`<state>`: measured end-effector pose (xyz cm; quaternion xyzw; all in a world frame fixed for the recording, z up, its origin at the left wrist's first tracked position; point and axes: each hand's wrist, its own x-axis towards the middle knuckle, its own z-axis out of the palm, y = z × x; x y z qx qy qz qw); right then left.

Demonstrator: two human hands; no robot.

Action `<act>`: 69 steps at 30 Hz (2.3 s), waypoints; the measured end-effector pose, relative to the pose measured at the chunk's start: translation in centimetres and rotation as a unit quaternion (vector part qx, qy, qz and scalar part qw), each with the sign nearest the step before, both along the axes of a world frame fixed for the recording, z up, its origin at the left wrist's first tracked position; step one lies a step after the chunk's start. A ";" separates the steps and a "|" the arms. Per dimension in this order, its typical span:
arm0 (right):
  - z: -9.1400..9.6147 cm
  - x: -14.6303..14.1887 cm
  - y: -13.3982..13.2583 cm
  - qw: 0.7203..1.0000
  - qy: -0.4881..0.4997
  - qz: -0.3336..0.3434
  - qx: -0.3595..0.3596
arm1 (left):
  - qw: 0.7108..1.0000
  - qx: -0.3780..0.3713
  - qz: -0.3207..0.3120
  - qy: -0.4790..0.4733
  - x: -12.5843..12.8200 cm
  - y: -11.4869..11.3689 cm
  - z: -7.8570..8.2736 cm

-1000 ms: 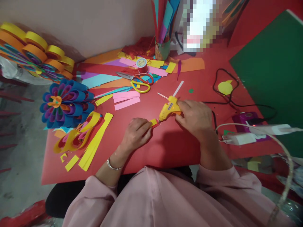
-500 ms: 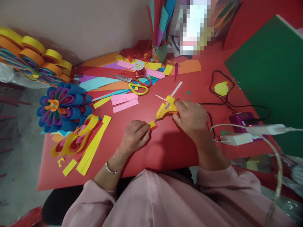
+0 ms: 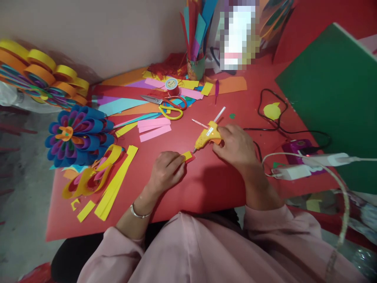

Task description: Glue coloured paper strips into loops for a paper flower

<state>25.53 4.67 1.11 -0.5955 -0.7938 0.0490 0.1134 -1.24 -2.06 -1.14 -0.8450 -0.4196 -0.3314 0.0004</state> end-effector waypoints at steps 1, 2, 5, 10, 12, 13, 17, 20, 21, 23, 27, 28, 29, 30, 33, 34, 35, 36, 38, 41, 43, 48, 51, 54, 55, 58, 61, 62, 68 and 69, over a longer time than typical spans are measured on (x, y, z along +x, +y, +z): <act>0.1 0.1 0.1 1.000 0.004 -0.004 -0.004 | 1.000 -0.001 0.002 0.001 0.0 0.0 0.0; 0.1 0.2 0.1 1.000 0.009 -0.010 -0.009 | 1.000 -0.001 0.004 0.003 -0.1 -0.1 -0.1; 0.2 0.5 0.3 0.999 0.025 -0.040 -0.019 | 1.000 -0.001 0.003 0.003 -0.1 -0.1 0.0; -0.8 0.9 1.0 0.996 0.030 -0.077 0.015 | 1.000 0.002 0.004 0.003 0.0 -0.1 0.2; -1.2 1.0 1.2 0.996 0.025 -0.079 0.021 | 1.000 -0.003 0.010 0.004 0.0 -0.2 0.2; -1.3 1.0 1.2 0.996 0.024 -0.080 0.024 | 1.000 -0.005 0.011 0.004 0.0 -0.2 0.2; -0.5 1.1 0.7 0.994 0.055 -0.076 0.057 | 1.000 -0.004 0.011 0.000 0.2 -0.1 0.3; 0.4 0.6 -0.1 0.990 0.127 -0.039 0.047 | 1.000 0.007 0.007 0.000 0.4 -0.1 0.7; 0.6 0.2 -0.4 0.989 0.147 -0.011 0.013 | 1.000 0.008 0.007 0.001 0.4 -0.1 0.8; 0.6 -0.7 -0.9 0.983 0.151 0.056 -0.088 | 1.000 0.003 0.005 0.002 0.5 0.0 1.0; -0.1 -2.7 -1.4 0.966 0.098 0.095 -0.220 | 1.000 -0.001 0.003 0.003 0.5 0.1 1.0; -0.2 -3.0 -1.4 0.963 0.100 0.086 -0.233 | 1.000 -0.001 0.002 0.004 0.5 0.1 1.0; -0.2 -3.3 -1.4 0.961 0.106 0.077 -0.245 | 1.000 -0.001 0.002 0.005 0.5 0.1 1.0; -0.2 -3.5 -1.4 0.958 0.114 0.066 -0.253 | 1.000 -0.002 0.001 0.007 0.5 0.1 1.0; 0.1 -3.8 -1.3 0.957 0.124 0.032 -0.261 | 1.000 -0.005 -0.002 0.008 0.5 0.1 0.9; 0.2 -3.9 -1.3 0.958 0.121 0.023 -0.258 | 1.000 -0.006 -0.002 0.007 0.5 0.1 0.9; 0.3 -4.0 -1.3 0.961 0.115 0.014 -0.252 | 1.000 -0.006 -0.001 0.006 0.6 0.1 0.9; 0.3 -4.1 -1.3 0.963 0.109 0.008 -0.248 | 1.000 -0.008 0.000 0.006 0.6 0.1 0.9; 0.3 -4.2 -1.3 0.963 0.102 0.003 -0.248 | 1.000 -0.010 0.006 0.004 0.7 0.1 0.9; 0.3 -4.3 -1.3 0.961 0.107 0.008 -0.253 | 1.000 -0.015 0.011 0.004 0.9 0.1 1.0; 0.3 -4.2 -1.3 0.962 0.109 0.012 -0.250 | 1.000 -0.020 0.013 0.006 0.9 0.1 1.0; 0.2 -4.2 -1.3 0.964 0.096 0.015 -0.246 | 0.999 -0.029 0.027 0.019 0.9 0.0 0.7; 0.2 -4.2 -1.3 0.965 0.089 0.018 -0.245 | 0.999 -0.034 0.031 0.024 0.9 -0.1 0.6; 0.1 -4.3 -1.4 0.966 0.089 0.018 -0.243 | 0.998 -0.032 0.037 0.026 1.1 -0.1 0.6; 0.1 -4.3 -1.4 0.966 0.091 0.018 -0.242 | 0.998 -0.031 0.038 0.026 1.1 -0.2 0.7; 0.1 -4.2 -1.3 0.965 0.108 0.017 -0.239 | 0.999 -0.024 0.037 0.025 1.3 -0.1 0.8; 0.0 -4.0 -1.3 0.954 0.152 0.016 -0.259 | 0.999 -0.022 0.032 0.019 1.3 -0.1 0.8; 0.0 -3.8 -1.3 0.946 0.177 0.018 -0.270 | 0.999 -0.023 0.030 0.017 1.3 0.0 0.8; -0.6 -2.9 -1.4 0.889 0.320 0.033 -0.327 | 0.999 -0.033 -0.015 -0.003 0.8 0.1 0.9; -0.7 -2.9 -1.4 0.886 0.324 0.033 -0.330 | 0.999 -0.036 -0.017 -0.001 0.8 0.1 0.9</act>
